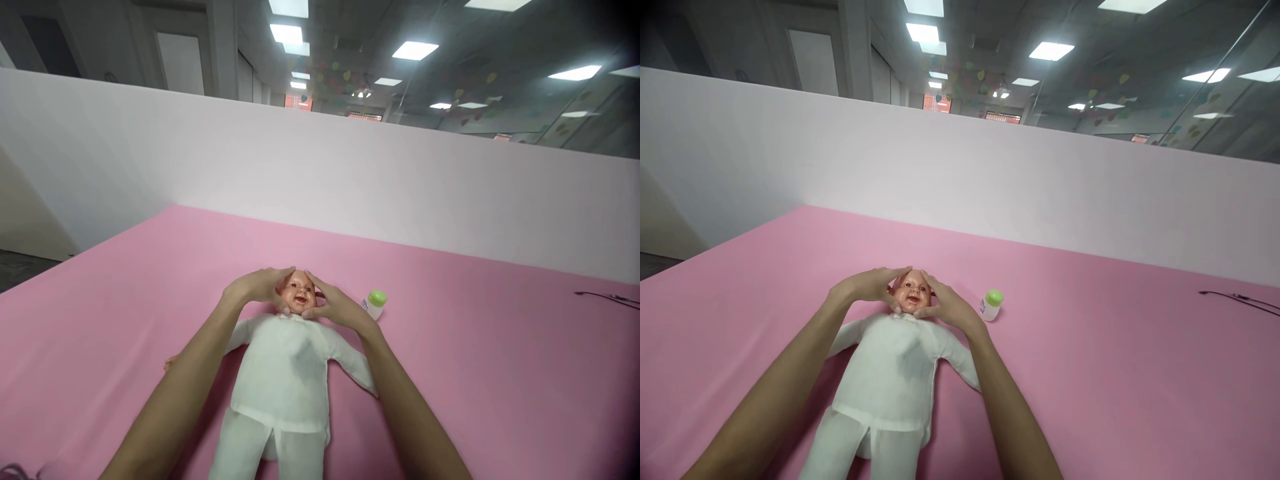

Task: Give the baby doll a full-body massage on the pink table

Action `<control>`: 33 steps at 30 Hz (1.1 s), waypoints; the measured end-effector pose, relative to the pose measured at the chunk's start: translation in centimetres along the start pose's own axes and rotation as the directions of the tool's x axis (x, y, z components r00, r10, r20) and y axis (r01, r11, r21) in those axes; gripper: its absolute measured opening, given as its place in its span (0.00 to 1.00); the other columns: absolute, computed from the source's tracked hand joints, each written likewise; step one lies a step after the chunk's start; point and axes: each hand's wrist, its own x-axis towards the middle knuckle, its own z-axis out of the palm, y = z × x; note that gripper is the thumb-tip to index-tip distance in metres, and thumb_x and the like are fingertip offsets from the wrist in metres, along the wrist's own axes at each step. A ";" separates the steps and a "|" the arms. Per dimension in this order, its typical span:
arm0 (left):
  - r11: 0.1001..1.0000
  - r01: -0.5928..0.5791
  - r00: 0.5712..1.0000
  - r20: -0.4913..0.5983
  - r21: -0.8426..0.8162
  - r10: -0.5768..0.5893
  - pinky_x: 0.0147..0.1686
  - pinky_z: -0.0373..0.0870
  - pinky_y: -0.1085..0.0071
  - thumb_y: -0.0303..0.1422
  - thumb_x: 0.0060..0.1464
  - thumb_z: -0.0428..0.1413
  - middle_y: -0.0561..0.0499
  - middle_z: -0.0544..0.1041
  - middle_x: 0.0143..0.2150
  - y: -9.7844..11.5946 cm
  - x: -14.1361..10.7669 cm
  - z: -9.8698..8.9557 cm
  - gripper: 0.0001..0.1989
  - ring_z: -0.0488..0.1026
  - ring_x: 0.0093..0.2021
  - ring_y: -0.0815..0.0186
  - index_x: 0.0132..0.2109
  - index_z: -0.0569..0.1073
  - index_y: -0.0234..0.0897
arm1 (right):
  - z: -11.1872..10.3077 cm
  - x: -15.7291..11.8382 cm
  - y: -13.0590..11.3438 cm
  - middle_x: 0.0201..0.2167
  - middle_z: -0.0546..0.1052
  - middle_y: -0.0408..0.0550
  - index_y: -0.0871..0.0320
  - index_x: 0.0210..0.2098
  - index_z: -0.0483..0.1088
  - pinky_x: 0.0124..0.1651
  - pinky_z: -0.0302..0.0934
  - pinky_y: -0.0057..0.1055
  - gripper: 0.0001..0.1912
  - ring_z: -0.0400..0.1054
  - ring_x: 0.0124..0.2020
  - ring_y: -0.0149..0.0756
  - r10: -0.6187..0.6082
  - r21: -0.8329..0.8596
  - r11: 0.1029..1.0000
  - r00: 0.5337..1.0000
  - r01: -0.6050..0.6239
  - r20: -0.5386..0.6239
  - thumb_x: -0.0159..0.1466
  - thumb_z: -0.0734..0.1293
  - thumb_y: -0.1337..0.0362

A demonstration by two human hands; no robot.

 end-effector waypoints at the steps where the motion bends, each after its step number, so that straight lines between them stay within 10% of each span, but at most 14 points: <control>1: 1.000 -0.025 1.000 -0.007 -0.010 0.025 0.52 0.70 0.64 0.44 0.48 0.69 0.44 0.76 0.65 -0.2 0.0 -0.1 0.50 0.75 0.61 0.48 0.75 0.60 0.47 | -0.2 0.1 0.3 0.69 0.71 0.47 0.41 0.75 0.57 0.66 0.65 0.48 0.47 0.68 0.66 0.53 0.011 -0.003 1.000 1.000 -0.011 0.014 0.61 0.78 0.56; 6: 0.990 -0.133 0.991 -0.015 -0.045 0.132 0.44 0.69 0.67 0.48 0.62 0.57 0.47 0.81 0.54 -0.2 -0.7 -0.8 0.21 0.78 0.51 0.53 0.57 0.77 0.46 | -1.3 -0.1 0.6 0.69 0.72 0.46 0.40 0.76 0.56 0.66 0.64 0.51 0.41 0.69 0.65 0.53 0.028 -0.052 0.998 0.997 -0.025 0.067 0.67 0.72 0.54; 12: 0.990 0.011 1.000 -0.021 0.143 -0.008 0.32 0.64 0.66 0.55 0.41 0.70 0.47 0.80 0.43 1.6 -0.3 0.4 0.34 0.77 0.41 0.52 0.50 0.70 0.44 | 0.2 -0.5 -1.0 0.59 0.79 0.48 0.41 0.73 0.61 0.56 0.69 0.46 0.47 0.74 0.57 0.54 -0.002 -0.093 0.996 1.000 0.004 0.019 0.58 0.79 0.55; 20: 0.994 -0.107 0.993 -0.045 0.004 0.107 0.34 0.63 0.65 0.53 0.63 0.52 0.49 0.77 0.38 0.9 -0.7 -0.4 0.18 0.75 0.37 0.57 0.39 0.68 0.43 | -0.7 -0.4 -0.3 0.55 0.81 0.47 0.38 0.74 0.59 0.55 0.68 0.46 0.34 0.75 0.53 0.52 0.030 -0.128 0.991 1.000 -0.029 0.006 0.71 0.66 0.47; 26: 0.986 0.007 1.000 -0.027 0.165 -0.002 0.33 0.65 0.65 0.52 0.42 0.70 0.46 0.79 0.43 2.0 -0.5 0.3 0.30 0.77 0.42 0.52 0.45 0.67 0.44 | -0.1 -0.6 -0.6 0.59 0.79 0.48 0.39 0.75 0.56 0.55 0.68 0.45 0.50 0.75 0.56 0.54 0.034 -0.119 0.992 0.999 -0.030 0.028 0.59 0.79 0.50; 33: 0.987 -0.158 0.986 -0.050 -0.002 0.157 0.38 0.66 0.67 0.44 0.56 0.60 0.50 0.79 0.40 -0.2 0.0 -0.1 0.12 0.76 0.40 0.57 0.40 0.71 0.43 | -0.6 -0.5 -0.5 0.48 0.83 0.48 0.43 0.72 0.64 0.54 0.67 0.49 0.28 0.76 0.45 0.51 0.072 -0.199 0.977 0.997 -0.078 -0.036 0.75 0.59 0.47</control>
